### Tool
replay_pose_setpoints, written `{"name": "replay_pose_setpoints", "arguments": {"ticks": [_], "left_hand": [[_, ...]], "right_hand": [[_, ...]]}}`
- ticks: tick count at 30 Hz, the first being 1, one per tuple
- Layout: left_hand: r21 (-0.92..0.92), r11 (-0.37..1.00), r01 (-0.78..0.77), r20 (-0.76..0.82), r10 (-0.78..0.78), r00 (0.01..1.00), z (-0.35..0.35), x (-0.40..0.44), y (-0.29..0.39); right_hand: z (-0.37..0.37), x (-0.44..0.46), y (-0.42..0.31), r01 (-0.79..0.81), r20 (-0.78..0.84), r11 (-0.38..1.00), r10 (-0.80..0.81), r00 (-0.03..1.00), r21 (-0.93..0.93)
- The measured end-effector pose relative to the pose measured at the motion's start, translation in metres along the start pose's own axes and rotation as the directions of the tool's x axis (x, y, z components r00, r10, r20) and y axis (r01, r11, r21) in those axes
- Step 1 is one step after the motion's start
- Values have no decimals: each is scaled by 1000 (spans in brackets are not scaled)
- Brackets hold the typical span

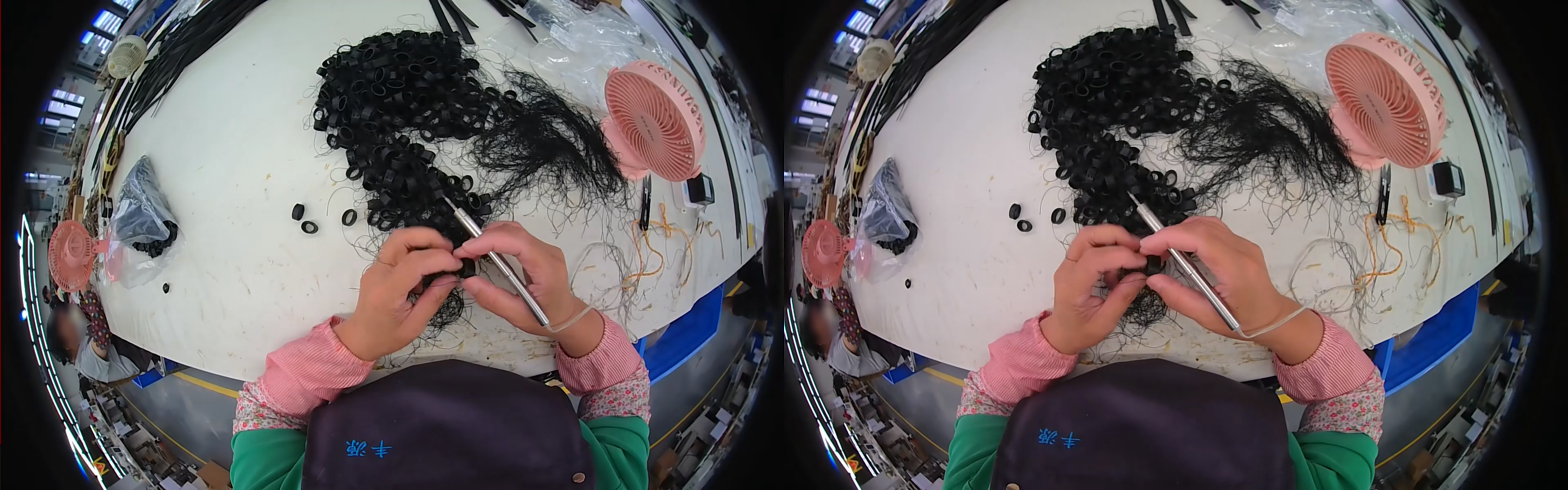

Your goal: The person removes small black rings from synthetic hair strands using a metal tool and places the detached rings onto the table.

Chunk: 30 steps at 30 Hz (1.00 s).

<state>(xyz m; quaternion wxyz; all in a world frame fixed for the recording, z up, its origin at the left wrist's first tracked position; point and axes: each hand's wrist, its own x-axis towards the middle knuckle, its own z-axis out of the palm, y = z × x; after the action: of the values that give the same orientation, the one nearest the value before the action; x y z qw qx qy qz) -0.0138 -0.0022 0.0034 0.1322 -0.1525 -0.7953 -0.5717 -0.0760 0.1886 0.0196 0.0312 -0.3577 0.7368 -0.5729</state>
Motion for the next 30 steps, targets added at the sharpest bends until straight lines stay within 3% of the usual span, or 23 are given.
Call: {"name": "replay_pose_setpoints", "arguments": {"ticks": [1, 2, 3, 5, 7, 8, 10, 14, 20, 28, 30], "left_hand": [[119, 992, 42, -14, -41, 999, -3, 2, 6], [149, 985, 85, -24, -83, 996, -6, -1, 5], [74, 990, 120, -12, -120, 993, -9, 0, 7], [-2, 988, 156, 3, -156, 988, -10, 2, 9], [-423, 830, 362, 227, -290, 930, -10, 1, 10], [-541, 775, 328, 223, -244, 944, -1, -2, 4], [-685, 561, 465, 313, -350, 883, 3, -5, 5], [-565, 590, 576, 354, -457, 816, -7, -2, 4], [-691, 353, 630, 433, -495, 753, -5, -4, 1], [-551, 574, 606, 258, -573, 778, -7, -1, 4], [-520, 607, 601, 226, -581, 782, -7, 0, 5]], "right_hand": [[-2, 2, 1, 0, -1, 1000, 0, 1000, -1], [-4, 5, 1, 100, -19, 990, -103, 995, -102], [-6, 7, 2, 196, -27, 960, -205, 978, -202], [-6, 7, 4, 224, -36, 949, -237, 971, -223], [-6, 6, 5, 251, -44, 937, -270, 962, -243], [-7, 6, 5, 269, -20, 939, -280, 960, -213], [-5, 6, 6, 288, 6, 940, -292, 956, -181], [-2, 5, 6, 278, -3, 959, -278, 960, -54], [0, 2, 7, 234, 2, 971, -234, 972, 40], [-6, 0, -5, 51, -40, 995, -47, 998, 85], [-13, -1, -7, -9, -45, 967, 22, 999, 253]]}}
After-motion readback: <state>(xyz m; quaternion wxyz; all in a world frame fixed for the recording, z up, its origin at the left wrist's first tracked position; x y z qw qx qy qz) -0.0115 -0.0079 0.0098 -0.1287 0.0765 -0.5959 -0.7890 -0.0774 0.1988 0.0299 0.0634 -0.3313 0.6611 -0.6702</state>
